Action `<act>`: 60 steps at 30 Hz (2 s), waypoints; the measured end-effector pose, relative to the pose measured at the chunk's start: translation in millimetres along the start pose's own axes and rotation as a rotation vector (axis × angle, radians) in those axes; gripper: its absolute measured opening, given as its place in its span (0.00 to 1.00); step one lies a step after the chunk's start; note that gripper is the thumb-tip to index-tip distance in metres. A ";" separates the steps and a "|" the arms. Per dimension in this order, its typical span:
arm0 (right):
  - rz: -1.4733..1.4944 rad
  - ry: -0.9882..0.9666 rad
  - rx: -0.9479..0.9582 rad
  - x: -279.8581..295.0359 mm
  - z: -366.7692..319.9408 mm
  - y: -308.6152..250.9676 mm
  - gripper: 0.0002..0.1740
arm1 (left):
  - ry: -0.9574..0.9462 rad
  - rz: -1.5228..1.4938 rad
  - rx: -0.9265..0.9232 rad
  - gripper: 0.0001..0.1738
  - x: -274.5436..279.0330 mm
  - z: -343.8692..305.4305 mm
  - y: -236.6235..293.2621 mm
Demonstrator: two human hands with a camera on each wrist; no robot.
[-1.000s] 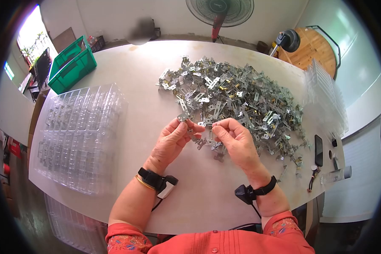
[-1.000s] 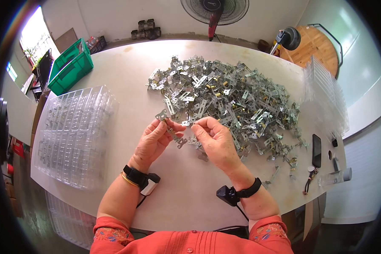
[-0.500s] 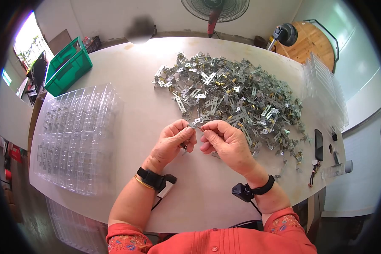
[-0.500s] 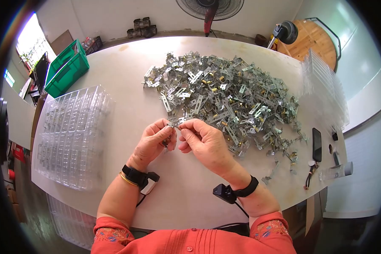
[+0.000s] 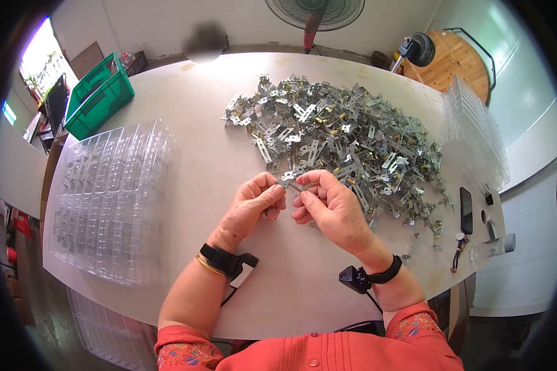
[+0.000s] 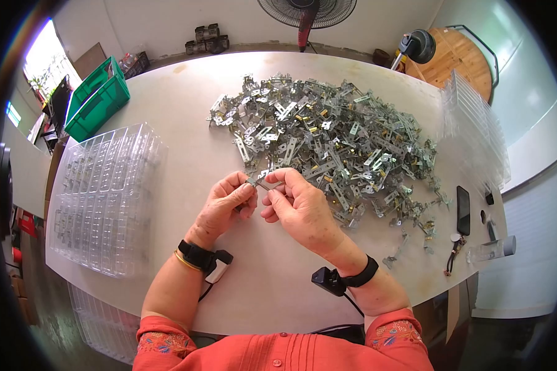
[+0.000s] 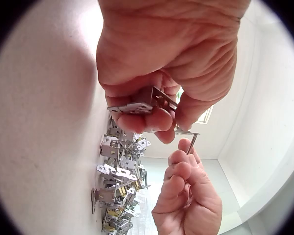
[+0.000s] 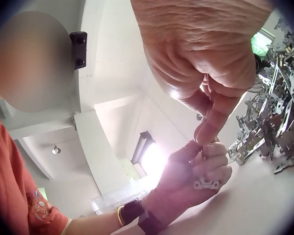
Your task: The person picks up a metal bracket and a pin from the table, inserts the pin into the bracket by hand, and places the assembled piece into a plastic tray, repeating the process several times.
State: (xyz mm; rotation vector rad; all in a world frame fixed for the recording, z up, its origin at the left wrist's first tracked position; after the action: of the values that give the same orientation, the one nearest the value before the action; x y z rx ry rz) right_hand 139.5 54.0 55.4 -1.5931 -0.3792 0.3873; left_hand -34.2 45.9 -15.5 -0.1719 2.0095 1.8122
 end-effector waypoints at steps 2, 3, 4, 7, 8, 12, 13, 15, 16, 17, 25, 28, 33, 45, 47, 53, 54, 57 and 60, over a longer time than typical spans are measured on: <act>-0.009 0.001 -0.007 0.5 -0.3 -0.6 0.13 | 0.004 0.006 0.000 0.11 -0.6 0.1 0.5; -0.019 0.001 -0.013 0.8 -0.6 -0.3 0.13 | 0.011 0.037 -0.005 0.11 -0.7 0.1 0.7; -0.019 0.002 -0.014 1.2 -0.8 0.0 0.13 | 0.018 0.068 -0.011 0.11 -0.6 0.0 0.8; -0.016 -0.021 -0.013 0.5 -0.2 1.6 0.13 | 0.001 0.183 0.007 0.11 -1.1 -0.3 -0.8; -0.007 -0.030 -0.016 -0.1 0.0 2.4 0.13 | 0.001 0.182 0.007 0.11 -2.0 -0.4 -0.7; 0.028 -0.050 -0.038 -0.4 0.4 5.2 0.13 | -0.008 0.240 0.022 0.13 -2.9 -0.8 -1.2; 0.028 -0.051 -0.040 -0.9 0.7 5.3 0.13 | -0.024 0.265 0.034 0.13 -2.5 -1.1 -2.0; 0.046 -0.061 -0.053 -1.8 0.9 5.7 0.12 | -0.030 0.276 0.036 0.14 -2.1 -0.7 -3.3; 0.046 -0.062 -0.053 -2.0 0.6 5.8 0.12 | -0.037 0.288 0.037 0.14 -2.2 -0.6 -3.7; 0.016 -0.052 -0.050 -1.7 0.0 5.8 0.11 | -0.035 0.288 0.038 0.14 -2.6 -0.7 -3.1; -0.459 0.023 0.146 6.2 0.3 5.0 0.06 | -0.063 0.400 0.060 0.16 -7.6 -3.5 2.6; -0.387 0.080 0.250 5.6 -0.2 3.8 0.04 | -0.094 0.440 0.056 0.16 -8.9 -3.3 4.0; -0.261 0.122 0.451 6.4 2.1 1.7 0.04 | -0.108 0.403 0.063 0.13 -11.5 -4.7 1.0; -0.135 0.062 0.075 10.1 3.1 3.6 0.08 | -0.110 -0.222 -0.025 0.09 -1.4 -1.1 4.4; -0.136 0.059 0.083 9.6 3.5 6.7 0.08 | -0.110 -0.226 -0.035 0.08 -1.7 -0.7 4.1; -0.141 0.056 0.086 7.7 4.0 7.6 0.08 | -0.116 -0.190 -0.012 0.06 -0.3 -0.8 0.9; -0.147 0.057 0.081 7.8 3.9 7.7 0.08 | -0.116 -0.190 -0.012 0.06 0.1 -0.7 0.7; -0.161 0.066 0.086 8.4 4.4 8.5 0.08 | -0.133 -0.183 -0.021 0.06 0.3 0.0 0.6; -0.225 0.091 0.128 11.0 5.4 9.6 0.08 | -0.141 -0.183 -0.025 0.06 0.0 -0.1 0.2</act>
State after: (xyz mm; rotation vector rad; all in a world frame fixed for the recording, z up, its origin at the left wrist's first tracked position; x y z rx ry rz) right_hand 146.8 63.3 45.3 -1.4208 -0.4494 0.1627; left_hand -34.2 45.9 -15.3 -0.2216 1.8135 1.6871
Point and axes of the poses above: each hand's wrist, its own z-axis towards the middle knuckle, its own x-axis out of the back of the hand, y = z × x, the point moved 4 cm from there along z, towards the middle knuckle, and after that the axes turned 7 degrees about z, right-handed, at the moved point
